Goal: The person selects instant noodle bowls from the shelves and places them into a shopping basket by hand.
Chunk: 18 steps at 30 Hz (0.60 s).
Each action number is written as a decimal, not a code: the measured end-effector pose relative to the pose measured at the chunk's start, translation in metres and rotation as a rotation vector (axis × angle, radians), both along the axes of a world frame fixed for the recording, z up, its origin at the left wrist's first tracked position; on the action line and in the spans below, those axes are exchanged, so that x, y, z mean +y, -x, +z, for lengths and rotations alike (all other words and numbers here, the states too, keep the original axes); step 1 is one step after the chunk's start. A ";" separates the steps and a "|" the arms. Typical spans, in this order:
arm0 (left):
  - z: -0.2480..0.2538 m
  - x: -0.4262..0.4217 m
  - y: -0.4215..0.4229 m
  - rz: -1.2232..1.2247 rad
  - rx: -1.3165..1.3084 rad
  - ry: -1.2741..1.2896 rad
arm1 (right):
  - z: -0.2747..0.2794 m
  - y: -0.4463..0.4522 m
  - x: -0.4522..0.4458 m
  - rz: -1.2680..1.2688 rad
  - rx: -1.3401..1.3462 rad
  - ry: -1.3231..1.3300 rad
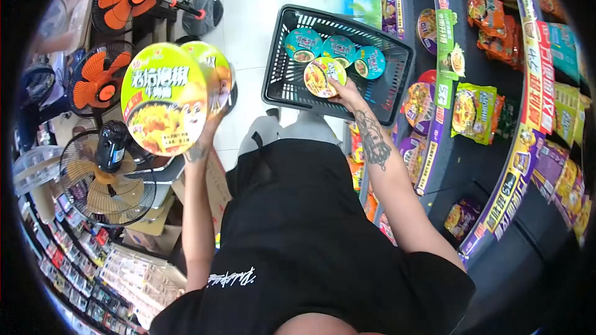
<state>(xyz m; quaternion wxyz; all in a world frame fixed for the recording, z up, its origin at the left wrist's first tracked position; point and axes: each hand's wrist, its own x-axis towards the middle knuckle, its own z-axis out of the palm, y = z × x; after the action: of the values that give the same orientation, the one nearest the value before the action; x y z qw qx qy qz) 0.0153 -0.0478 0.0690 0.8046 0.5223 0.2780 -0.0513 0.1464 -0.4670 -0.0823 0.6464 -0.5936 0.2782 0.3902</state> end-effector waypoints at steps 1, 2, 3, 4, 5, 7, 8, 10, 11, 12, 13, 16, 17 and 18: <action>0.024 -0.030 -0.010 0.067 -0.021 -0.166 | -0.013 -0.008 -0.002 0.008 0.026 0.024; 0.052 -0.058 -0.016 0.133 -0.039 -0.346 | -0.036 -0.014 0.000 0.007 0.053 0.012; 0.068 -0.079 -0.016 0.197 -0.051 -0.524 | -0.046 -0.018 0.004 0.003 0.061 -0.013; 0.071 -0.089 -0.012 0.191 -0.046 -0.548 | -0.054 -0.020 0.008 -0.003 0.071 -0.022; 0.072 -0.098 -0.007 0.182 -0.071 -0.790 | -0.061 -0.022 0.012 -0.008 0.084 -0.027; 0.074 -0.112 0.005 0.150 -0.078 -1.046 | -0.073 -0.022 0.013 -0.036 0.067 -0.109; 0.077 -0.117 0.011 0.107 0.024 -1.131 | -0.078 -0.021 0.010 -0.029 0.093 -0.161; 0.092 -0.138 0.004 0.104 0.081 -1.127 | -0.088 -0.020 0.009 -0.094 0.085 -0.124; 0.092 -0.135 0.007 0.026 0.040 -1.177 | -0.094 -0.020 0.012 -0.106 0.086 -0.139; 0.093 -0.136 0.005 0.015 0.031 -1.190 | -0.104 -0.019 0.011 -0.093 0.064 -0.081; 0.094 -0.139 0.003 0.128 0.102 -0.908 | -0.114 -0.016 0.009 -0.079 0.045 -0.021; 0.086 -0.136 0.007 0.147 0.139 -0.835 | -0.171 -0.017 0.002 0.061 -0.088 0.166; 0.080 -0.132 0.011 0.059 0.102 -1.034 | -0.180 -0.008 0.002 0.146 -0.101 0.238; 0.074 -0.130 0.011 0.034 0.012 -1.167 | -0.176 -0.004 0.006 0.062 -0.134 0.238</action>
<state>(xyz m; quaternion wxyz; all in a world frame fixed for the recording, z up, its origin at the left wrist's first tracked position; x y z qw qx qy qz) 0.0039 -0.1774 0.1427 0.3828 0.8743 0.2732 0.1204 0.1503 -0.4612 -0.2583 0.5763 -0.6991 0.2601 0.3338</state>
